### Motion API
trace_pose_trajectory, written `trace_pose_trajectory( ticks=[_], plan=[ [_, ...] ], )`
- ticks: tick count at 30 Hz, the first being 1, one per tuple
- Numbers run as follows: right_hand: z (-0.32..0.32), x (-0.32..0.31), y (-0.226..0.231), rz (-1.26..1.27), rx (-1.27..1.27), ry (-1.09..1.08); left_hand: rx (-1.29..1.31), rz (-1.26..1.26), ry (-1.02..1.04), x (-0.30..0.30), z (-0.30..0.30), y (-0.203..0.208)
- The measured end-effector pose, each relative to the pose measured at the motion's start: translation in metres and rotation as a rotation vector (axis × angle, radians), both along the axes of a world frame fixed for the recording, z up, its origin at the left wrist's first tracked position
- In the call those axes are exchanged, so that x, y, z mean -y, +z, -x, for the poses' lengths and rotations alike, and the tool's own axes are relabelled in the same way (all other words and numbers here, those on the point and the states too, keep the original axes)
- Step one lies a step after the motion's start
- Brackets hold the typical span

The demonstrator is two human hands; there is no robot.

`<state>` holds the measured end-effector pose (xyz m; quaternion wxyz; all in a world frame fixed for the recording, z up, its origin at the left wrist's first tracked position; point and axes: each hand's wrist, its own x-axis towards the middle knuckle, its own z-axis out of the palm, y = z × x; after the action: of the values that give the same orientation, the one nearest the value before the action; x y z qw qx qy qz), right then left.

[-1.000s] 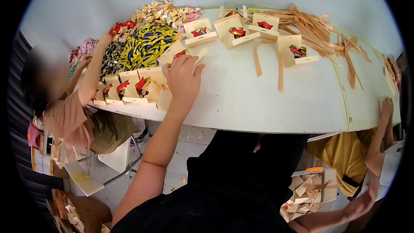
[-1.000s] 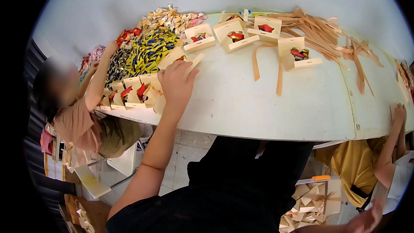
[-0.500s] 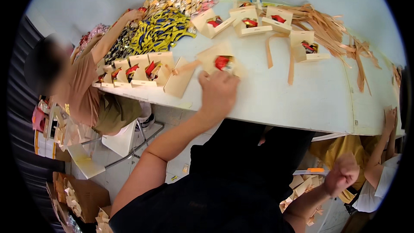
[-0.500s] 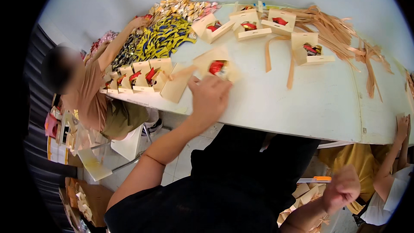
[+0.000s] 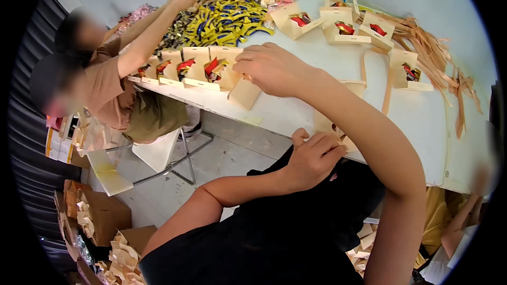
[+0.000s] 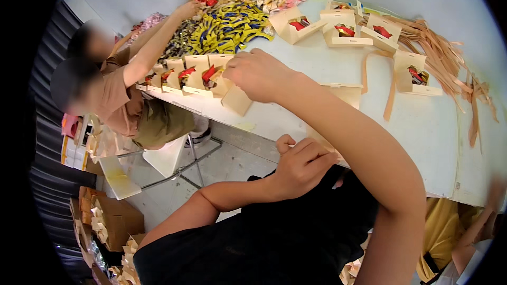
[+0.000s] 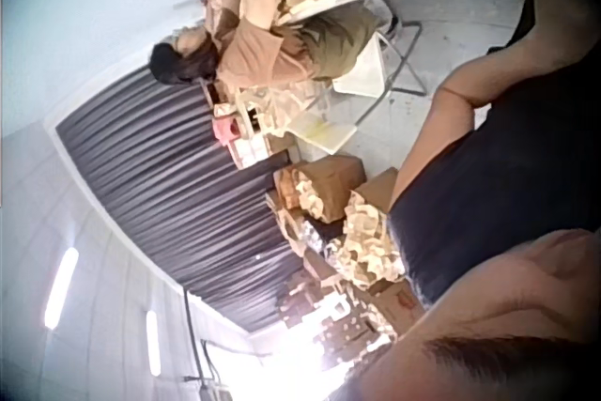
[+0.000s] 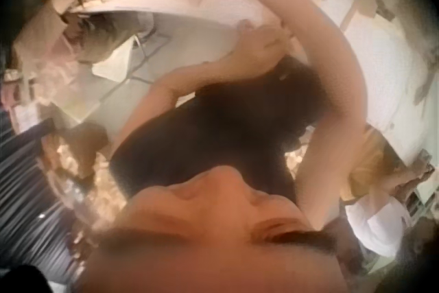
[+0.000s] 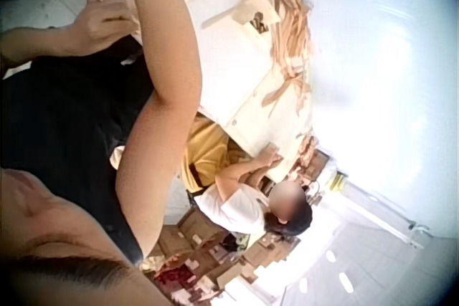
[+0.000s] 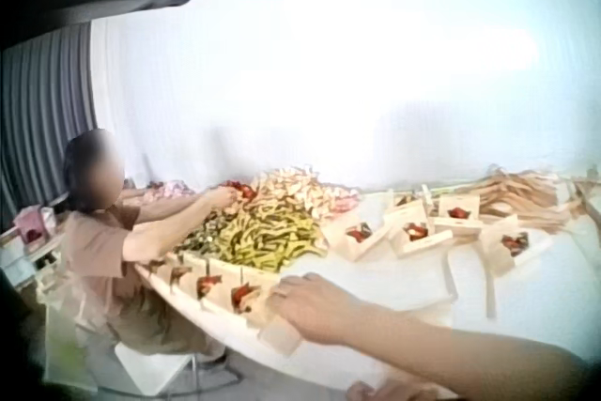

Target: The person repeatedly picks up small open cardboard boxes containing wrapped candies, threads a ribbon through the box's slots, and ties a bow to close each box. Finished boxes are placed on the table while the person continues the same process with new boxes.

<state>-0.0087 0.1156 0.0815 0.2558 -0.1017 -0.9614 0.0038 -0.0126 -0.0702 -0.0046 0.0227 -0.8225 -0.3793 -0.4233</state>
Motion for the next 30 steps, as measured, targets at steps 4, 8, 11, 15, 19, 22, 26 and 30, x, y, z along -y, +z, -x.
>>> trace_pose_trajectory(
  ticks=[4,8,11,15,19,22,26,30],
  plan=[
    [0.024,-0.021,-0.012,0.064,0.206,-0.016,0.100,-0.039,0.012,0.002,0.004,-0.013],
    [-0.001,-0.024,-0.009,0.009,0.081,-0.022,0.117,-0.044,-0.013,0.005,0.007,-0.013],
    [-0.030,-0.024,0.005,0.181,-0.113,-0.078,0.144,-0.041,-0.032,0.003,0.005,-0.015],
    [-0.110,0.021,0.044,0.227,-0.320,-0.211,0.177,-0.053,-0.041,0.002,0.007,-0.015],
    [-0.232,0.112,0.073,0.169,-0.303,-0.491,0.213,-0.109,0.008,-0.002,0.010,-0.020],
    [-0.316,0.241,0.106,0.322,-0.115,-0.945,0.180,-0.134,-0.097,-0.009,0.011,-0.019],
    [-0.357,0.354,0.124,0.524,0.175,-1.049,0.182,-0.138,-0.150,-0.008,0.018,-0.022],
    [-0.348,0.353,0.114,0.596,0.125,-0.916,0.206,-0.106,-0.337,-0.012,0.014,-0.015]
  ],
)
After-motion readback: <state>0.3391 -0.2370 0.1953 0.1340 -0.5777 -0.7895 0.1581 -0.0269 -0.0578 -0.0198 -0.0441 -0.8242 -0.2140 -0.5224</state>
